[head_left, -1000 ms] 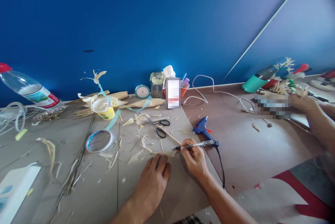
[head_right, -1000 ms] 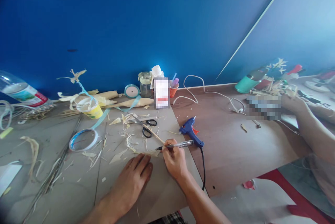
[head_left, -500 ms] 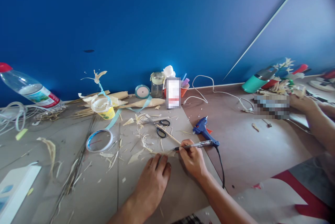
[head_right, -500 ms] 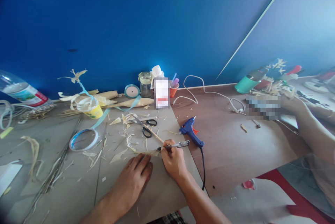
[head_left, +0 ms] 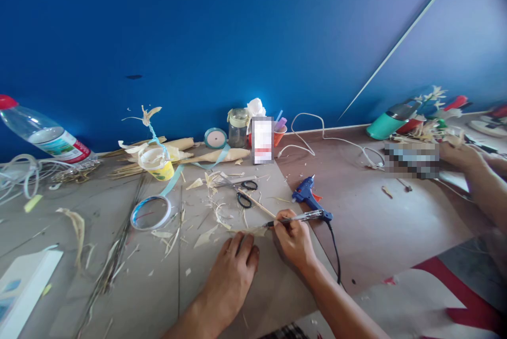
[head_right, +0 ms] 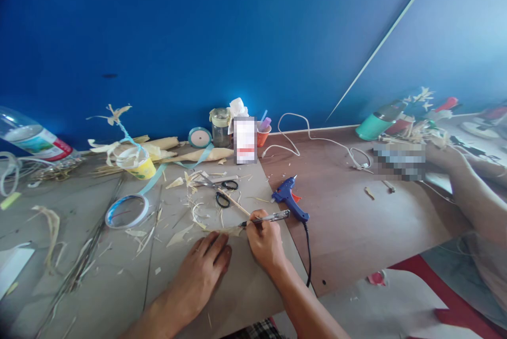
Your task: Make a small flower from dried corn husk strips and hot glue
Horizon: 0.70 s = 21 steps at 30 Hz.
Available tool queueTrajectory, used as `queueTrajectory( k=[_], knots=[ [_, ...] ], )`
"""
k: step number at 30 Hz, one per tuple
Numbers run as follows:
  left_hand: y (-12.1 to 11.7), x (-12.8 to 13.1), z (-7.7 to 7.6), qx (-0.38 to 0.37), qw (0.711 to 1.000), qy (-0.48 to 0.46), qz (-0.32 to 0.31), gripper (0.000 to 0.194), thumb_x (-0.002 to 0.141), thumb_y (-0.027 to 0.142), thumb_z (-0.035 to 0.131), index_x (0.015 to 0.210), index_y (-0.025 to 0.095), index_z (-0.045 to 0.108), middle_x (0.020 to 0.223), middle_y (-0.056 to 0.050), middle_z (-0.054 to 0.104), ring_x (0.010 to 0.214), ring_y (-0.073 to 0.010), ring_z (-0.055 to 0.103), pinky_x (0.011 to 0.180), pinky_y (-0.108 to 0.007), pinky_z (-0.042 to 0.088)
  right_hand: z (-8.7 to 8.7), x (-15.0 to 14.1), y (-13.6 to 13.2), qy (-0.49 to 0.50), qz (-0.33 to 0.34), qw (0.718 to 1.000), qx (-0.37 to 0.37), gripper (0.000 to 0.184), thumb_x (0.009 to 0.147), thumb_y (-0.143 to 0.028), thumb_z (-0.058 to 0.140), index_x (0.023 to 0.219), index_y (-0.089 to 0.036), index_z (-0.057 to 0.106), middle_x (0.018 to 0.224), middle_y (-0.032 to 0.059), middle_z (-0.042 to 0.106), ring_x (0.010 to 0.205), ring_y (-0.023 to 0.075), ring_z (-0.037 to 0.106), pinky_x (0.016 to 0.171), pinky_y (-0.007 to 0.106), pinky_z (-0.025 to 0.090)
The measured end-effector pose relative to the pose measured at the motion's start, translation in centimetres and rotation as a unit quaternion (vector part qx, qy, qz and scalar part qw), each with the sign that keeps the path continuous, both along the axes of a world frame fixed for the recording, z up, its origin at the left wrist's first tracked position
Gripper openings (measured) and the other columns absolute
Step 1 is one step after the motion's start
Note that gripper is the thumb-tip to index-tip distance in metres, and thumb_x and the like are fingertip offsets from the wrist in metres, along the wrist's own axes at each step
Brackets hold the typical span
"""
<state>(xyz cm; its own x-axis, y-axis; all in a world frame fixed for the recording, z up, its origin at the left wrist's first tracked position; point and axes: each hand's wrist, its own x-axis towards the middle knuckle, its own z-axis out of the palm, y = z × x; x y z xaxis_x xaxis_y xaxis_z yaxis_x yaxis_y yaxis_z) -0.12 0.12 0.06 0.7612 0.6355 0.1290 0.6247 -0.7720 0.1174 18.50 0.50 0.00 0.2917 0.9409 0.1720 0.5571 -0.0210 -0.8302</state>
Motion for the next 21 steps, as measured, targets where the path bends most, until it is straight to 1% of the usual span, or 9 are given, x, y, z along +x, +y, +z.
queueTrajectory(
  k=[10, 13, 17, 19, 21],
  knots=[
    [-0.04, -0.01, -0.28, -0.003, 1.000, 0.002, 0.002, 0.026, 0.085, 0.021, 0.050, 0.111, 0.018, 0.056, 0.124, -0.008, 0.053, 0.118, -0.0247, 0.042, 0.095, -0.040, 0.036, -0.23, 0.32, 0.02, -0.001, -0.015, 1.000, -0.006, 0.006, 0.075, -0.020, 0.047, 0.069, -0.020, 0.047, 0.056, -0.0034, 0.048, 0.049, 0.0117, 0.043, 0.048, 0.022, 0.034],
    [-0.01, -0.05, -0.14, -0.002, 1.000, 0.005, -0.001, 0.027, 0.085, 0.021, 0.049, 0.111, 0.017, 0.056, 0.125, -0.007, 0.053, 0.117, -0.0258, 0.043, 0.095, -0.039, 0.037, -0.05, 0.44, -0.03, 0.031, -0.019, 0.999, 0.006, 0.007, 0.076, -0.021, 0.047, 0.070, -0.019, 0.048, 0.058, -0.0022, 0.051, 0.051, 0.0119, 0.045, 0.049, 0.022, 0.035],
    [0.03, 0.00, -0.07, -0.015, 1.000, 0.021, 0.000, 0.029, 0.085, 0.020, 0.050, 0.113, 0.018, 0.056, 0.127, -0.007, 0.052, 0.118, -0.0269, 0.043, 0.095, -0.040, 0.037, 0.35, 0.49, -0.37, 0.092, -0.043, 0.993, 0.053, 0.010, 0.078, -0.026, 0.048, 0.071, -0.019, 0.049, 0.059, -0.0016, 0.051, 0.049, 0.0108, 0.042, 0.047, 0.022, 0.035],
    [0.03, 0.03, -0.14, -0.020, 0.999, 0.028, -0.004, 0.030, 0.084, 0.020, 0.052, 0.114, 0.017, 0.056, 0.128, -0.008, 0.051, 0.119, -0.0275, 0.043, 0.095, -0.042, 0.038, 0.41, 0.41, -0.58, 0.105, -0.024, 0.992, 0.071, 0.011, 0.079, -0.027, 0.047, 0.071, -0.019, 0.049, 0.060, -0.0013, 0.050, 0.049, 0.0105, 0.042, 0.047, 0.022, 0.034],
    [0.02, 0.04, -0.21, -0.020, 0.999, 0.030, -0.005, 0.031, 0.083, 0.020, 0.053, 0.114, 0.017, 0.056, 0.128, -0.008, 0.051, 0.119, -0.0281, 0.043, 0.095, -0.043, 0.038, 0.27, 0.24, -0.73, 0.090, 0.012, 0.993, 0.075, 0.010, 0.080, -0.026, 0.048, 0.073, -0.019, 0.049, 0.063, -0.0009, 0.049, 0.053, 0.0113, 0.045, 0.049, 0.022, 0.036]
  ],
)
